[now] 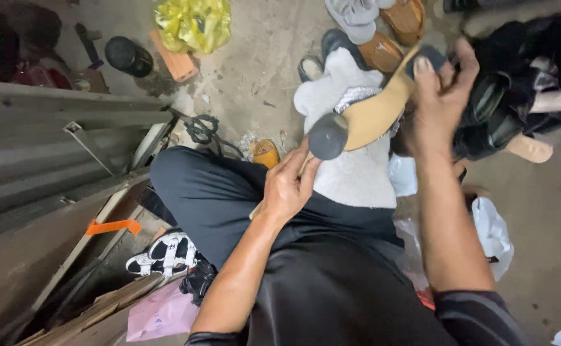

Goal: The person sits on the floor and uses a rubber mallet to tap the sole and heel of a black high-heeled shoe placed on a white cloth. The person repeatedly strikes the shoe's sole and heel area, then flips the shoe to continue tapping different sections.

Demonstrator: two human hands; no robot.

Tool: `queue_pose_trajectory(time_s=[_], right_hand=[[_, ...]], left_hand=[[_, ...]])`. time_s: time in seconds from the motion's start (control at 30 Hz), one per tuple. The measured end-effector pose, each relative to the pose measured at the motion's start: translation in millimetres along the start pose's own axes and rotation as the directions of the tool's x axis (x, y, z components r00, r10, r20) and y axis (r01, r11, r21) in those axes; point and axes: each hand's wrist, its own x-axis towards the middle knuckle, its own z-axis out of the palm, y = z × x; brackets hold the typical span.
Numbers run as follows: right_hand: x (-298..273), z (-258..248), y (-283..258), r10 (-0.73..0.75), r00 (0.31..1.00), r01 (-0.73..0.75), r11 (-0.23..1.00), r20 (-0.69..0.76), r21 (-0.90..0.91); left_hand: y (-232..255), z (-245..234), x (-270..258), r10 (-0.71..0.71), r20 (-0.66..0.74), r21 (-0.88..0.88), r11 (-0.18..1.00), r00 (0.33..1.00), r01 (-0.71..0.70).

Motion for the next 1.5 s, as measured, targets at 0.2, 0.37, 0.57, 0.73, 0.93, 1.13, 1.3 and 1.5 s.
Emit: queue_pose_trajectory(time_s=[0.2,0.37,0.57,0.73,0.93,1.13,1.3,1.5], right_hand=[[-9,-36,-57,0.404,0.865,-0.38,0.915,0.297,-0.138],[-34,-57,-41,0.351,0.928,-0.35,0.936,0.122,-0.031],[-57,-69,-23,0.245,0.969,-0.245,0.968,-0.019,-0.052],[-70,-79,9,0.132,0.991,-0.132,0.991,0.017,-0.006],[-90,-84,9,0.206,0.978,-0.201,0.973,0.037,-0.115],[-98,-91,-14,0.182,0.943,-0.035,0.887,0.28,-0.461],[-102,-77,-8,0.08,0.957,0.099,0.814,0.28,-0.573],[-106,-41,-27,-0.089,0.934,0.296,0.732,0.345,-0.614]], left_hand=[[5,-21,18,-0.029,-0.005,-0.067,0.997,1.0,0.028],[20,-19,27,0.091,-0.174,-0.158,0.98,0.981,-0.119],[-7,5,16,-0.087,0.041,-0.2,0.975,0.995,0.093],[22,-7,43,0.004,-0.132,-0.167,0.986,0.991,-0.026],[-24,17,13,0.088,-0.192,-0.127,0.985,0.977,-0.114],[14,-7,36,-0.202,-0.011,-0.08,0.976,0.979,0.201],[-10,-5,41,-0.14,-0.108,-0.111,0.986,0.984,0.128],[-21,2,37,-0.349,-0.041,-0.173,0.925,0.936,0.337]])
